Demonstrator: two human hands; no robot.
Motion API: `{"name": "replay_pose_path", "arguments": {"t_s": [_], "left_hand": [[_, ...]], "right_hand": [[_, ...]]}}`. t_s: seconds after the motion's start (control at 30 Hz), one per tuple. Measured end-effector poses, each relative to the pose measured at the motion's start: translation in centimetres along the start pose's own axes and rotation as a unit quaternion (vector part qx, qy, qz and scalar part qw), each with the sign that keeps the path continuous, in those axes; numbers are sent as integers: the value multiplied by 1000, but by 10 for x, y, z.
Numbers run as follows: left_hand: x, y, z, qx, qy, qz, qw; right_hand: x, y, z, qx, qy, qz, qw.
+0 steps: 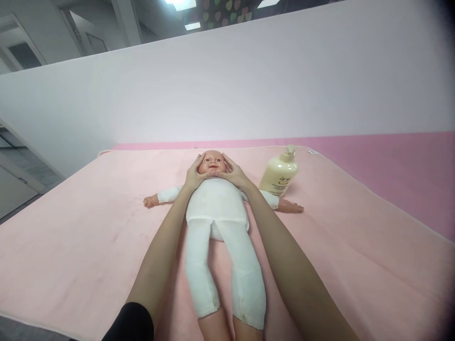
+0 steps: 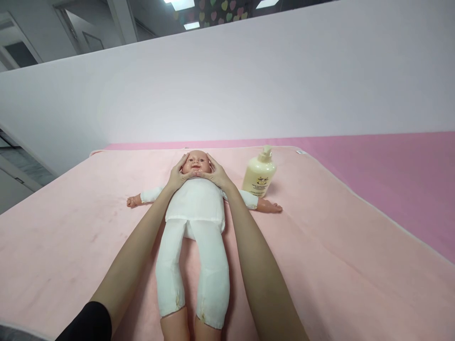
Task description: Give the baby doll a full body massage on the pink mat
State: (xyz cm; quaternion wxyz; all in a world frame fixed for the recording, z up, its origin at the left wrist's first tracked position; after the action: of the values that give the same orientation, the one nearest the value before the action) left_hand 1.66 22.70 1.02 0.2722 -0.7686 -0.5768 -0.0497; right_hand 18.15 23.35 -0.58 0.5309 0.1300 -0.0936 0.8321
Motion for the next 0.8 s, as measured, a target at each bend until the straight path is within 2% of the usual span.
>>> {"name": "replay_pose_path", "arguments": {"t_s": [0.1,0.57,0.7,0.8], "left_hand": [[-1,-2,2,-18,-1,-21,1000],[-1,-3,2,-8,10,-21,1000],[-2,-5,6,-16,5,-28,999],[-3,-4,7,-22,9,-25,999]], "right_hand": [[0,0,-1,11,10,-6,1000],[2,-3,-12,81,-11,43,996],[1,-6,-16,112,-7,27,993],[-1,-6,-11,99,-26,6,995]]}}
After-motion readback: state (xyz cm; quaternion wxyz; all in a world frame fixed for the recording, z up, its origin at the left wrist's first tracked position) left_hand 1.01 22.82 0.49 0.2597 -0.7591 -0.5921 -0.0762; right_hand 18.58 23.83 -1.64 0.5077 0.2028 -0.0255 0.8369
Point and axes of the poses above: each hand's wrist, its own x-axis towards the middle knuckle, its own y-axis out of the palm, z = x × y, the point moved 7 cm from there along x, towards the middle knuckle, and after that the axes turned 15 degrees about z, right-handed, at the moved point
